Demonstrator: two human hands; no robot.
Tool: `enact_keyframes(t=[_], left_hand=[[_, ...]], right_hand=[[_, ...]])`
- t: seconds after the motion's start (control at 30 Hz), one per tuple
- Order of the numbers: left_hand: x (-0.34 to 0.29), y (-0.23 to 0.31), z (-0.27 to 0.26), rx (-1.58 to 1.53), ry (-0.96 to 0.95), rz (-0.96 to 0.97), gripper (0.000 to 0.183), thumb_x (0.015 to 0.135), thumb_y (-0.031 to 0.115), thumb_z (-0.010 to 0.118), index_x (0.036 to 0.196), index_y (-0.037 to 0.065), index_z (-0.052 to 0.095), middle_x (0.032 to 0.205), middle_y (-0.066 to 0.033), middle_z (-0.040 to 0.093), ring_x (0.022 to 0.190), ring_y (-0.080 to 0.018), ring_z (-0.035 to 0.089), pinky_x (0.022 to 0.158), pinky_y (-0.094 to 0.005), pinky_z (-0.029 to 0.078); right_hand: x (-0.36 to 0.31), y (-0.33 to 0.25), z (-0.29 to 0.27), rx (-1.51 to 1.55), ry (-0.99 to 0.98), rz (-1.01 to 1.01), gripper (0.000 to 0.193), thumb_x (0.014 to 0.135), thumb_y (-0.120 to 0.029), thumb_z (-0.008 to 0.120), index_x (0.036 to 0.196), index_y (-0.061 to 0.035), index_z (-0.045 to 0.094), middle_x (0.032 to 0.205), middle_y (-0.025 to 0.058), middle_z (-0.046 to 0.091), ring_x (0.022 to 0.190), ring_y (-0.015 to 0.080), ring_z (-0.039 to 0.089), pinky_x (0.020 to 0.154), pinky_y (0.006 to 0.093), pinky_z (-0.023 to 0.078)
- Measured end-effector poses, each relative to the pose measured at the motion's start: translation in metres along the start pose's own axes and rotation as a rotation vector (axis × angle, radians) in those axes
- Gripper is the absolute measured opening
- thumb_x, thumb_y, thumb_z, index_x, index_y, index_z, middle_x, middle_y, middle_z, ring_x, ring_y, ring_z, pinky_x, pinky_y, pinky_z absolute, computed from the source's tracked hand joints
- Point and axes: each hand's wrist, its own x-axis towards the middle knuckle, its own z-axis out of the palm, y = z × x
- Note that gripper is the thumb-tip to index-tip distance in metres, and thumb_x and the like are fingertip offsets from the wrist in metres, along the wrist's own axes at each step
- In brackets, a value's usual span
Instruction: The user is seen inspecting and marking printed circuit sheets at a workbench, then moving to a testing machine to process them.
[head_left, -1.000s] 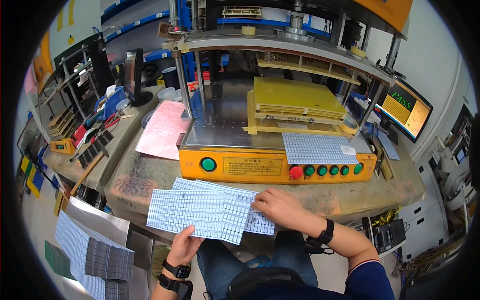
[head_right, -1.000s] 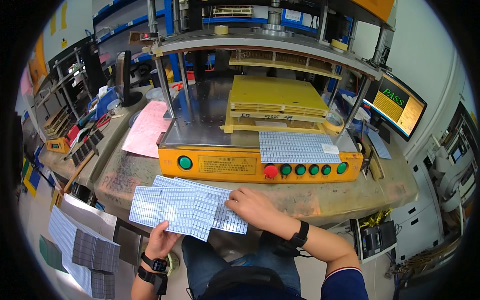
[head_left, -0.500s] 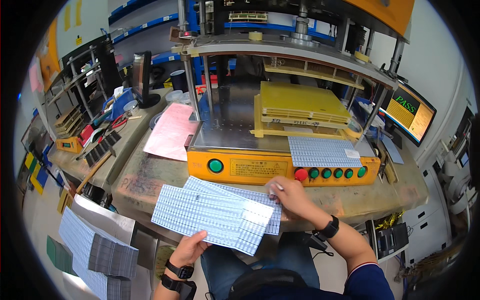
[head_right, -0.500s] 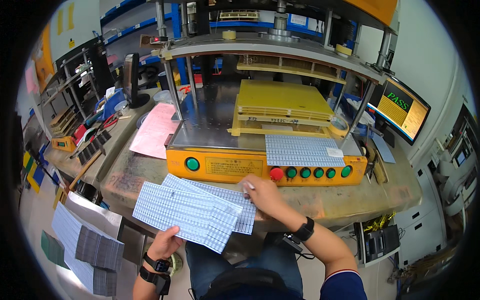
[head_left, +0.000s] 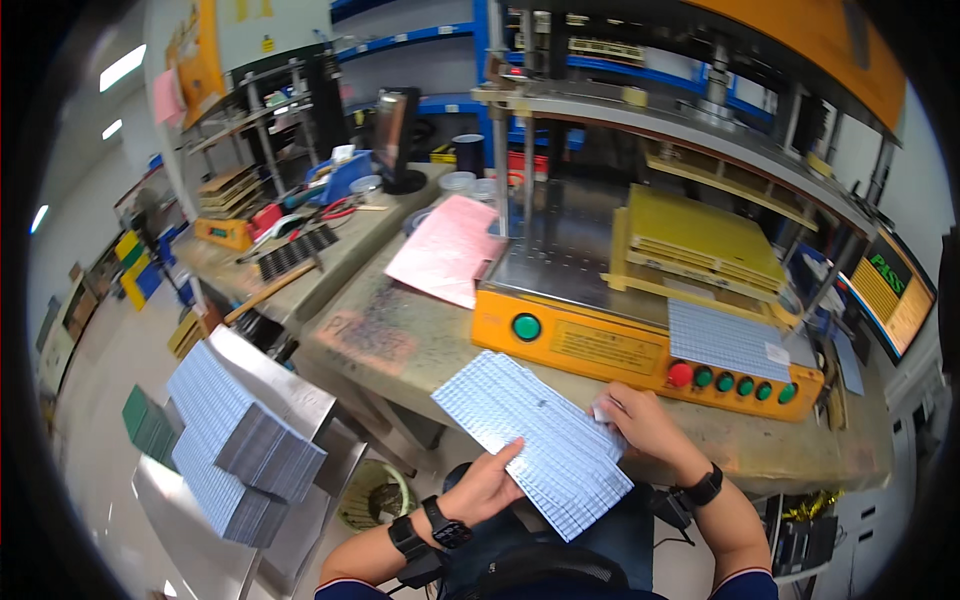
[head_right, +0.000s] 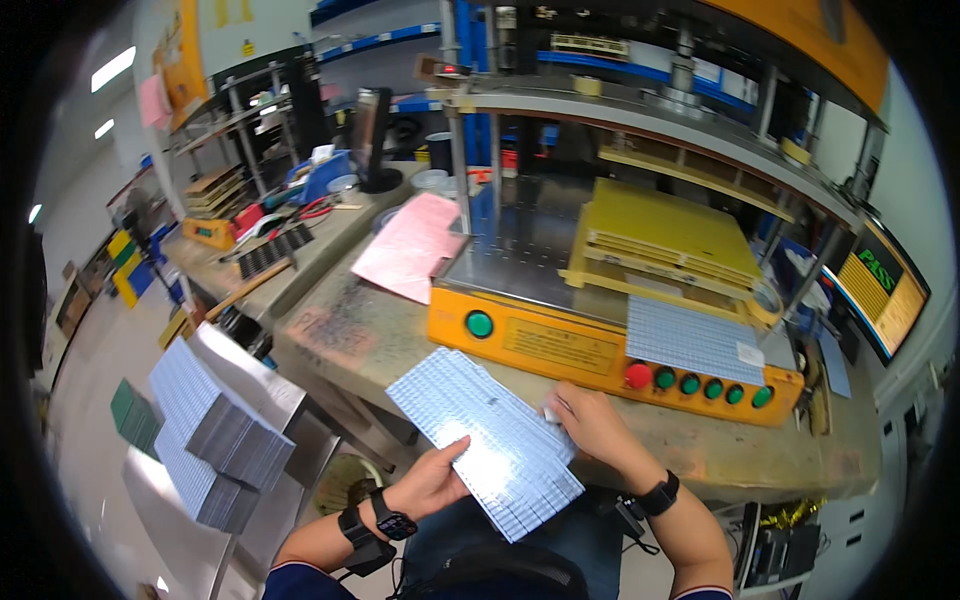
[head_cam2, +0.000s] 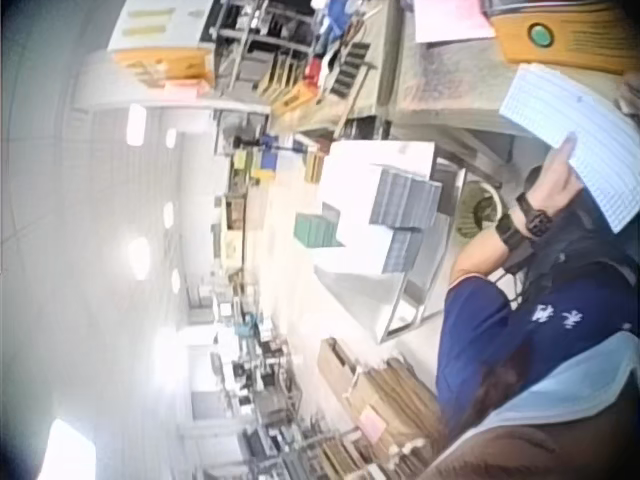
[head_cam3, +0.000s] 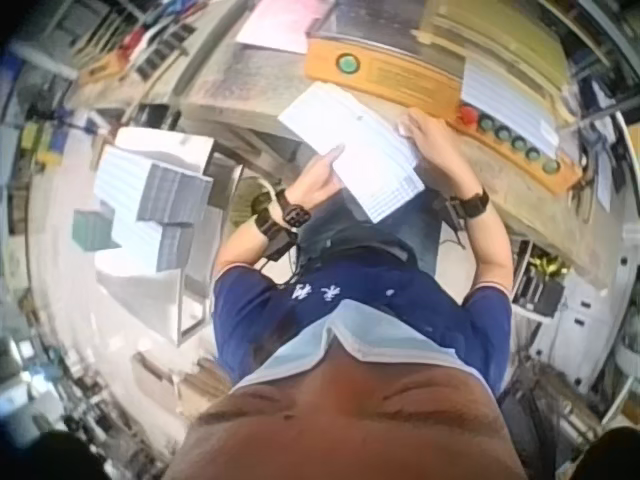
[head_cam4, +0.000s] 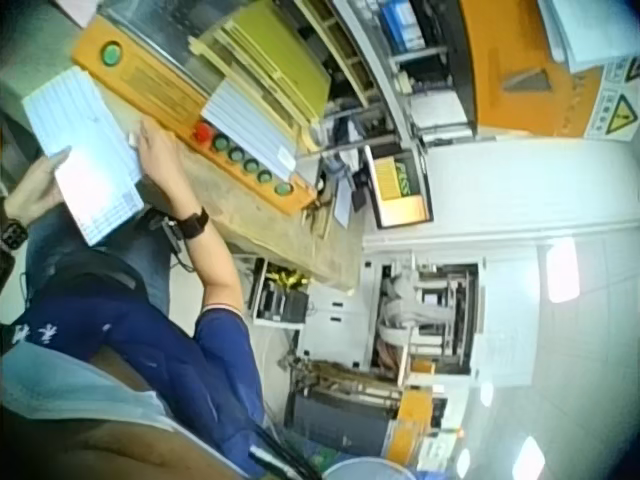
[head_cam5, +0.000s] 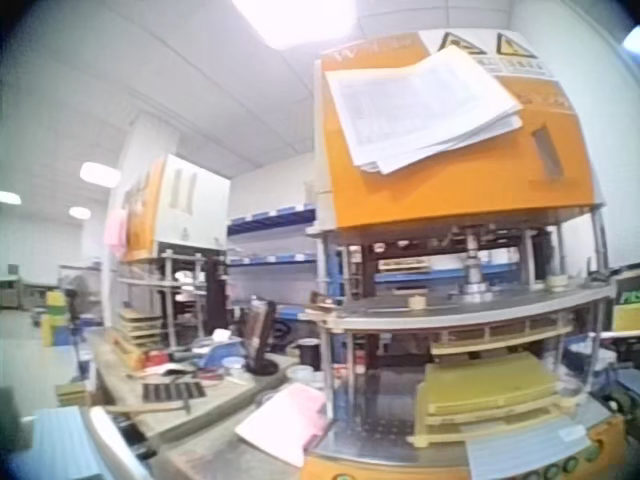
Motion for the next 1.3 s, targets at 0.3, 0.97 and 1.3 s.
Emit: enact_keyframes(t=[0.3, 0.97, 1.3], left_hand=[[-0.051, 0.055, -0.015, 0.103, 0.263, 0.542, 0.037, 0.096, 0.011, 0.051, 0.129, -0.004, 0.043, 0.125, -0.0136, 0.056, 0.111, -0.0248, 0.058, 0.097, -0.0382, 0.049], [-0.029, 0.155, -0.094, 0.253, 0.330, 0.477, 0.034, 0.097, 0.027, 0.049, 0.119, 0.001, 0.052, 0.117, -0.0141, 0.060, 0.101, -0.0242, 0.061, 0.088, -0.0382, 0.052], [-0.014, -0.021, 0.049, 0.517, -0.365, 0.191, 0.041, 0.102, 0.029, 0.044, 0.129, -0.002, 0.047, 0.120, -0.0106, 0.057, 0.112, -0.0221, 0.056, 0.099, -0.0351, 0.045]], right_hand=[[-0.027, -0.007, -0.014, 0.409, 0.066, 0.142, 0.016, 0.098, -0.009, 0.047, 0.101, 0.0004, 0.060, 0.090, 0.0068, 0.069, 0.075, 0.0110, 0.063, 0.067, 0.0252, 0.051], [-0.063, -0.008, -0.035, 1.222, 0.110, 0.253, 0.018, 0.099, -0.010, 0.044, 0.115, -0.0039, 0.049, 0.117, 0.0200, 0.058, 0.101, 0.0291, 0.065, 0.082, 0.0373, 0.056], [-0.052, -0.040, 0.028, 0.843, -0.104, -0.219, 0.021, 0.091, 0.001, 0.039, 0.097, -0.0064, 0.059, 0.115, 0.0135, 0.066, 0.131, 0.0322, 0.044, 0.108, 0.0429, 0.031]])
